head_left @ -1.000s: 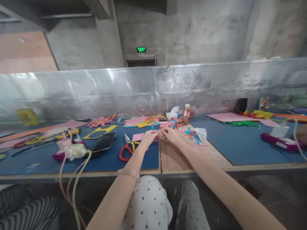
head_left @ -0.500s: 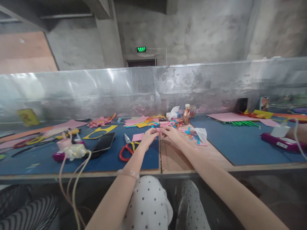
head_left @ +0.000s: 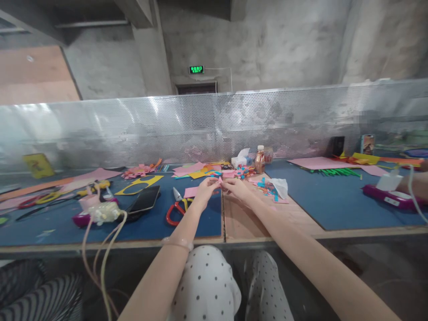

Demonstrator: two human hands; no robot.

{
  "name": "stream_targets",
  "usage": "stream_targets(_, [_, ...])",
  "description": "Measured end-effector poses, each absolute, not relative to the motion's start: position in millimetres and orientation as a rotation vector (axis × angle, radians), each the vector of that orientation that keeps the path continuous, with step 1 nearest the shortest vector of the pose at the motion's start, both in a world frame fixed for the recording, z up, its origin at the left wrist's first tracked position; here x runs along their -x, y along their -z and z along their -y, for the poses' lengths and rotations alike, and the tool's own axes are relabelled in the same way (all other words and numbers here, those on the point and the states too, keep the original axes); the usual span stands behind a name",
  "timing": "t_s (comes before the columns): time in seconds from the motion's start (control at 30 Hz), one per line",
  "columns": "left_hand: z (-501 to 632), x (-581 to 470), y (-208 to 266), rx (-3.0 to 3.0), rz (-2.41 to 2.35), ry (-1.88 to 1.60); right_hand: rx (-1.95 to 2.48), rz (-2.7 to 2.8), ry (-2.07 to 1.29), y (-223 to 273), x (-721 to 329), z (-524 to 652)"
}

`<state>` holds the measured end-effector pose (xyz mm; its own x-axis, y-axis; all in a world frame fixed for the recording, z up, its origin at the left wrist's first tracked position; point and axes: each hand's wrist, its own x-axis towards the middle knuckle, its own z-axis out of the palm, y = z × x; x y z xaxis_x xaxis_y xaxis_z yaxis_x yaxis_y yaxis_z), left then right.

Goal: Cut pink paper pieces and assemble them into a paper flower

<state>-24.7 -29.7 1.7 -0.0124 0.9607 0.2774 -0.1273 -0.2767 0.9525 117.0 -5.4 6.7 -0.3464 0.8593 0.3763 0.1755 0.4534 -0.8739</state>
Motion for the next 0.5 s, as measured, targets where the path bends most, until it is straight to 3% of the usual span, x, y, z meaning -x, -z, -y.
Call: stream_targets(0.5, [27.0, 24.8, 2.0, -1.469, -0.964, -1.384, 0.962, 1.865, -0.900, -4.7, -118.1, 2.6])
